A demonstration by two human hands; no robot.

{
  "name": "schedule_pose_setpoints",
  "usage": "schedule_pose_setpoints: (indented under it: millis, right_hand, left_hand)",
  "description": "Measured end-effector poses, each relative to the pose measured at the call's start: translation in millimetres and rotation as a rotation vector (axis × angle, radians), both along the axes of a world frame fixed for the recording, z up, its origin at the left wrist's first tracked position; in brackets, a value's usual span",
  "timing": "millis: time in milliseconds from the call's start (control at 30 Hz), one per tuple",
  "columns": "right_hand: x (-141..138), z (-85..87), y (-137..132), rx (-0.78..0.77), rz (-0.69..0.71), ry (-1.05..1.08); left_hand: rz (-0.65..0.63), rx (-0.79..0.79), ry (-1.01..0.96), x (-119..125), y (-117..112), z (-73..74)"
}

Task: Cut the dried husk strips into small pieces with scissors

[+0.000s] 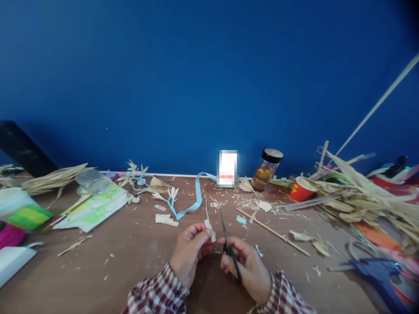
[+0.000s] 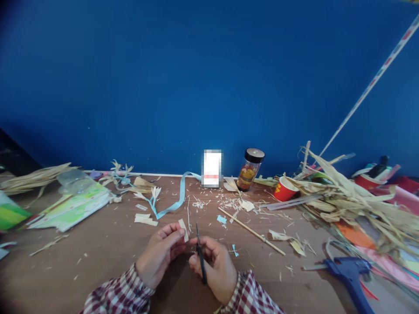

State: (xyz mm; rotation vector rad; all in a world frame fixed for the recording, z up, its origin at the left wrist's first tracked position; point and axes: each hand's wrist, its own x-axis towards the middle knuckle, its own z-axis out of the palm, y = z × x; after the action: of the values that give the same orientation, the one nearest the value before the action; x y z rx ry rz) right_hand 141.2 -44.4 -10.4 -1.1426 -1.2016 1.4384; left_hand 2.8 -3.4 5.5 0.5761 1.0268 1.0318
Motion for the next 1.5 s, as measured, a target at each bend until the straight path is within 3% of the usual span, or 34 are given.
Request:
schedule_pose_setpoints:
  millis: [167, 333, 567, 867, 1100, 1267, 1500]
  right_hand:
    - [6.2, -4.6, 4.6, 0.093, -0.118, -0.01]
    - [11.3, -9.9, 7.7, 0.158, -0.222, -0.115]
    - [11.1, -10.8, 9.1, 0.151, -0.245, -0.183]
    - [7.5, -3.8, 7.4, 0.123, -0.215, -0.245]
    - [3.9, -8.1, 2.5, 0.206, -0.133, -0.31]
    - [3.1, -12.1, 1.3, 0.195, -0.097, -0.245]
    - [8.0, -12.5, 5.8, 0.183, -0.229, -0.211]
  left_hand:
    - [-0.039, 0.021, 0.063, 3.0, -0.7, -6.1]
    - [-0.252, 0.236, 0.218, 6.3, -2.2, -17.2]
    - [-0.328, 0.42, 0.429, 5.9, -7.4, -19.6]
    - [-0.228, 0.385, 0.386, 4.9, -5.4, -15.1]
    - [-0.173, 0.405, 0.339, 3.8, -5.2, -17.0]
    - [-0.187, 0.341, 0.284, 6.4, -7.2, -14.1]
    - [-0.297, 0.264, 0.28, 11.3, -11.8, -12.2]
